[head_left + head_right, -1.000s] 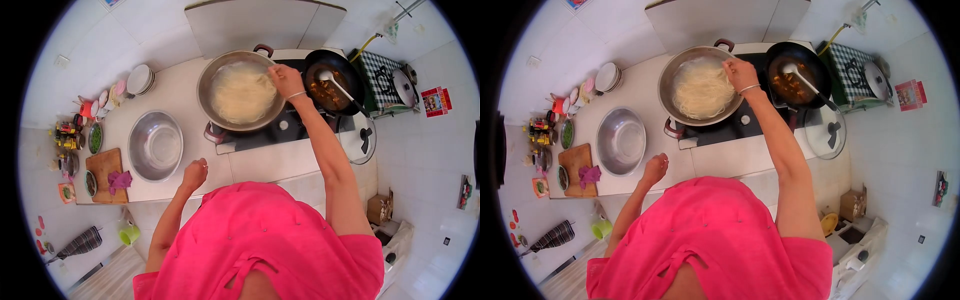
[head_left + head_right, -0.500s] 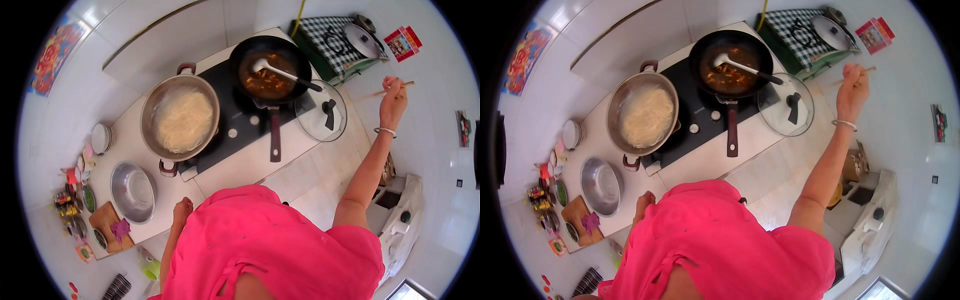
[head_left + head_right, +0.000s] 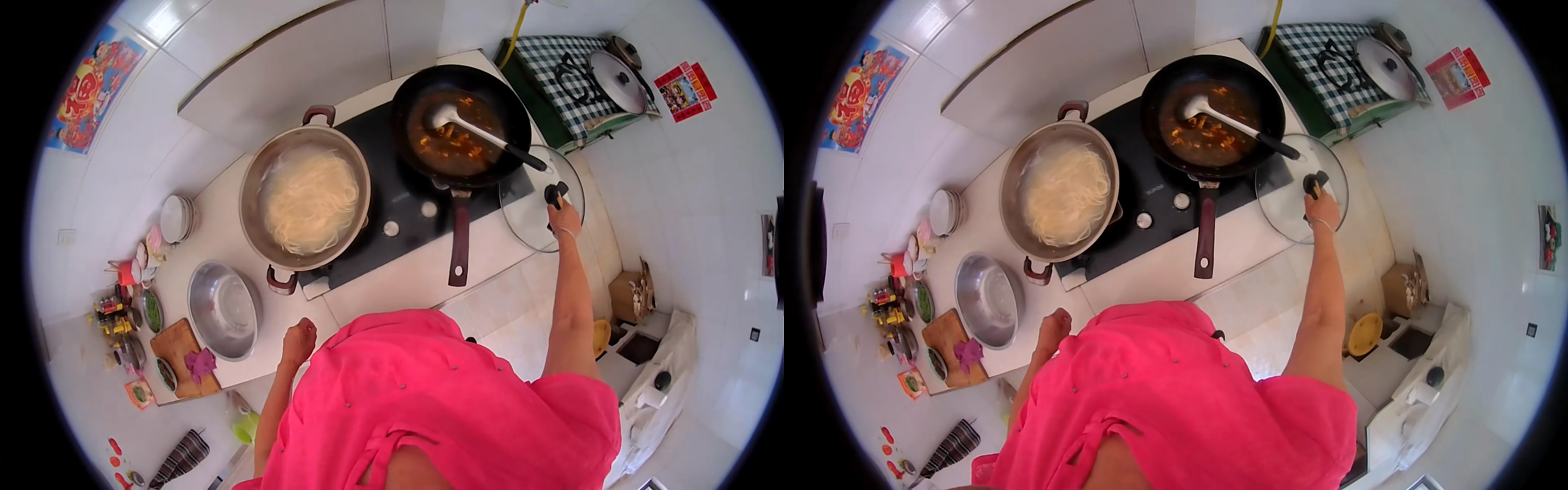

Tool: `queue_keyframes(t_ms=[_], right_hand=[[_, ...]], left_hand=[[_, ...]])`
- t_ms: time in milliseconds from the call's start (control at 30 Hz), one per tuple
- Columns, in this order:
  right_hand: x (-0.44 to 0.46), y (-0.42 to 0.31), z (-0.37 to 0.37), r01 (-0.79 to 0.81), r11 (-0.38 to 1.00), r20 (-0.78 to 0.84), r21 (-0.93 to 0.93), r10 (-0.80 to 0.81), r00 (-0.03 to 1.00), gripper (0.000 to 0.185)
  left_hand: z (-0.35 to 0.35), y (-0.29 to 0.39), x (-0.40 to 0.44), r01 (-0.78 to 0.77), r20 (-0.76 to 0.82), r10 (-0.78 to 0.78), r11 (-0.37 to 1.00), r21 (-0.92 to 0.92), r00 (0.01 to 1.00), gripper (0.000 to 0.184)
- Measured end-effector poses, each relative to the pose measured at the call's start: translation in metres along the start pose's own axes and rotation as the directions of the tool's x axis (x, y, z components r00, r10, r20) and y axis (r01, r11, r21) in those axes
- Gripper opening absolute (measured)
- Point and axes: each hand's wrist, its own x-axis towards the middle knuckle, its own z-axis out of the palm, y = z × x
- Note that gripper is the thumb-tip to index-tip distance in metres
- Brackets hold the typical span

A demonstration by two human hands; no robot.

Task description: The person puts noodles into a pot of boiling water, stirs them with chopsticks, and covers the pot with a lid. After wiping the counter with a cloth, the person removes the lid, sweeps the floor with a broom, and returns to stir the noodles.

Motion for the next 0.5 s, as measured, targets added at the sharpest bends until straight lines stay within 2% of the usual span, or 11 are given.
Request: queue_keyframes(t_ms=[67,200,233,300,333,400,433,500], right_hand=[[-0.007,0.007,-0.001,-0.015,1.0,-0.027,-0.019,0.014,1.0,0.043],[-0.023,0.039,-0.028,0.134,0.991,-0.025,0.011,-0.134,0.991,0.038],[-0.035,0.04,-0.046,0.132,0.985,0.032,0.111,-0.136,0.99,0.037],[-0.063,0.038,-0.076,0.091,0.995,-0.002,-0.05,-0.091,0.996,0.037],[-0.063,0.057,-0.08,0.163,0.985,-0.01,-0.053,-0.164,0.986,0.037],[-0.091,0.052,-0.11,0.2,0.975,-0.053,-0.097,-0.205,0.977,0.039],[-0.103,0.051,-0.127,0.178,0.972,-0.033,-0.153,-0.185,0.982,0.04],[-0.127,0.05,-0.156,0.193,0.963,-0.079,-0.19,-0.211,0.974,0.043]], left_hand=[[0.002,-0.009,-0.001,-0.032,-0.011,0.032,0.999,-0.036,0.999,0.012],[0.008,-0.026,-0.004,-0.03,-0.021,0.029,0.999,-0.027,0.999,0.013],[0.012,-0.033,-0.005,-0.006,-0.013,0.006,1.0,-0.009,1.0,0.014],[0.012,-0.038,-0.01,0.038,0.023,-0.037,0.998,-0.055,0.999,0.016],[0.012,-0.04,-0.012,0.025,-0.001,-0.025,0.996,-0.083,1.0,0.018],[0.016,-0.05,-0.013,0.031,-0.032,-0.04,0.966,-0.257,0.999,0.018],[0.032,-0.068,-0.013,0.011,-0.084,-0.032,0.969,-0.246,0.996,0.016],[0.033,-0.079,-0.019,0.12,0.009,-0.135,0.847,-0.518,0.991,0.017]])
